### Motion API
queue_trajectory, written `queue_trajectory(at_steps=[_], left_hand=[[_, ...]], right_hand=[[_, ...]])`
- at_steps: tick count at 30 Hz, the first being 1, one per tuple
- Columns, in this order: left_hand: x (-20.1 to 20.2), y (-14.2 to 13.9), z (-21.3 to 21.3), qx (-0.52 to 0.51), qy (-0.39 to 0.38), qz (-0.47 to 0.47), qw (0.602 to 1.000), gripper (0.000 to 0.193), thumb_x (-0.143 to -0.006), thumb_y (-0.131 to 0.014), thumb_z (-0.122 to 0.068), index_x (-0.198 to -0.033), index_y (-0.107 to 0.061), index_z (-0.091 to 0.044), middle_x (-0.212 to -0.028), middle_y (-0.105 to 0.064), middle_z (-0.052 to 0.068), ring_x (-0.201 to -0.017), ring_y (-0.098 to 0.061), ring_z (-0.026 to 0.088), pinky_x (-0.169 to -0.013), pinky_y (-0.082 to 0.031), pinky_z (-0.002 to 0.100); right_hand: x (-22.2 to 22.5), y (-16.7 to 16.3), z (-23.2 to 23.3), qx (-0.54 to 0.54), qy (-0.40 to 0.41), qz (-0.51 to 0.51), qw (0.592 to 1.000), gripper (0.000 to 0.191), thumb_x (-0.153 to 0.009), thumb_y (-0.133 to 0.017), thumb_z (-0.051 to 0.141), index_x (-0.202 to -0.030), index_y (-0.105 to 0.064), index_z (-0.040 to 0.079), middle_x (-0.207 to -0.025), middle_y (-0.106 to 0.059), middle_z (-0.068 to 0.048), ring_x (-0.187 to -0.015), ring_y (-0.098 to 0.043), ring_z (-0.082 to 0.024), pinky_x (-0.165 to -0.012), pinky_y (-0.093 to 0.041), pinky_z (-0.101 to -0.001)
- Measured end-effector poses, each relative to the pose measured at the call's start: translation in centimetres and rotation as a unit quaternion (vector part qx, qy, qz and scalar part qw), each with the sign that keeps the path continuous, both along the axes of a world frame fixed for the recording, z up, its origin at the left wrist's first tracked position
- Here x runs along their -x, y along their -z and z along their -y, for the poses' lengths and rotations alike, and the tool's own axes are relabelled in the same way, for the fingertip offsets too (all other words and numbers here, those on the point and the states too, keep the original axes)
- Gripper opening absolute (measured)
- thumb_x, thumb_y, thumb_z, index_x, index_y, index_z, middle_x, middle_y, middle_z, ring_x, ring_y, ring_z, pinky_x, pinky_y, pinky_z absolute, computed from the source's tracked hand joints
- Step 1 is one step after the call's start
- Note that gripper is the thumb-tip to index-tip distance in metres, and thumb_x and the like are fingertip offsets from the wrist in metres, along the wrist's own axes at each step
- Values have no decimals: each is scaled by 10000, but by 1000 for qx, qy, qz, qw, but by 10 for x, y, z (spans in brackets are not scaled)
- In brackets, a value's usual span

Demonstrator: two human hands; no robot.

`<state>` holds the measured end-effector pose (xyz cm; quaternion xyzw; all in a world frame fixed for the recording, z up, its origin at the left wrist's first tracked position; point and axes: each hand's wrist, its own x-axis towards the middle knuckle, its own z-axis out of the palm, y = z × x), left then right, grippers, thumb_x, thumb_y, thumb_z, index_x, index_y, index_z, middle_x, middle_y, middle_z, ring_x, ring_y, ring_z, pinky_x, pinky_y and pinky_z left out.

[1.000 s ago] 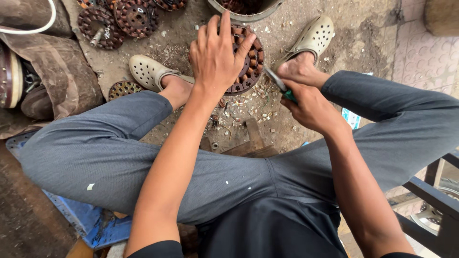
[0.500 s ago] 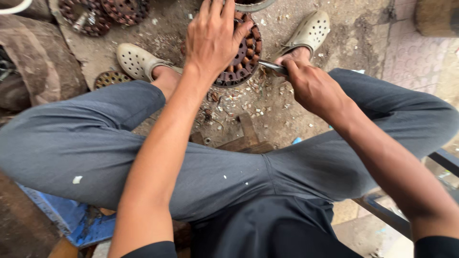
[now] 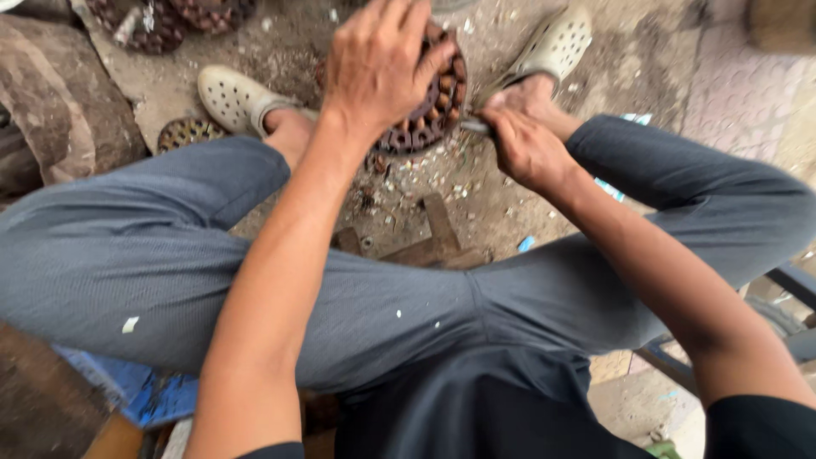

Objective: The person sits cross-legged and uses pliers to trim copper coils from a circular metal component. They repeatedly rotate the component and cut individual coils, dropping the trimmed pieces into a nearby bucket.

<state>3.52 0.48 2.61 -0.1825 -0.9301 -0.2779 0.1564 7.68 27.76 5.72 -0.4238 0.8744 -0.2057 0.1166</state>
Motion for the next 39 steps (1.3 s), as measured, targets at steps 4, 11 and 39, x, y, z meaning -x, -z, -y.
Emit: queue_trajectory(at_steps=[4,11,39], left_hand=[[-3,-4,4,4,-13,-19,1000,456,-1087,-653,-497,-1229,-660,-63,-1051,-694,85,-911,-696,269,-741,-597,418],[-3,0,-1,-8,0,-13,1000,472,-1085,-663,-505,-1175,-661,-41,-930,-699,89,-762,-686,235,-603,-549,361],[1,10,7,34,32,-3,999,577,-1019,-678,-626,-1098,-691,-54,-877,-684,102,-779,-679,276,-658,-537,446]], right_hand=[[-14,-26,0,-37,40,78,995,430,-890,-522,-112,-1317,-480,-93,-1028,-657,-295,-914,-684,-418,-804,-556,-482],[-21,-21,9,-7,89,71,993,438,-931,-589,-37,-1355,-502,-101,-1030,-677,-311,-897,-682,-442,-783,-557,-481],[-79,-66,45,423,234,852,203,578,-842,-774,243,-1328,-543,32,-849,-497,-60,-673,-461,-144,-534,-397,-279]])
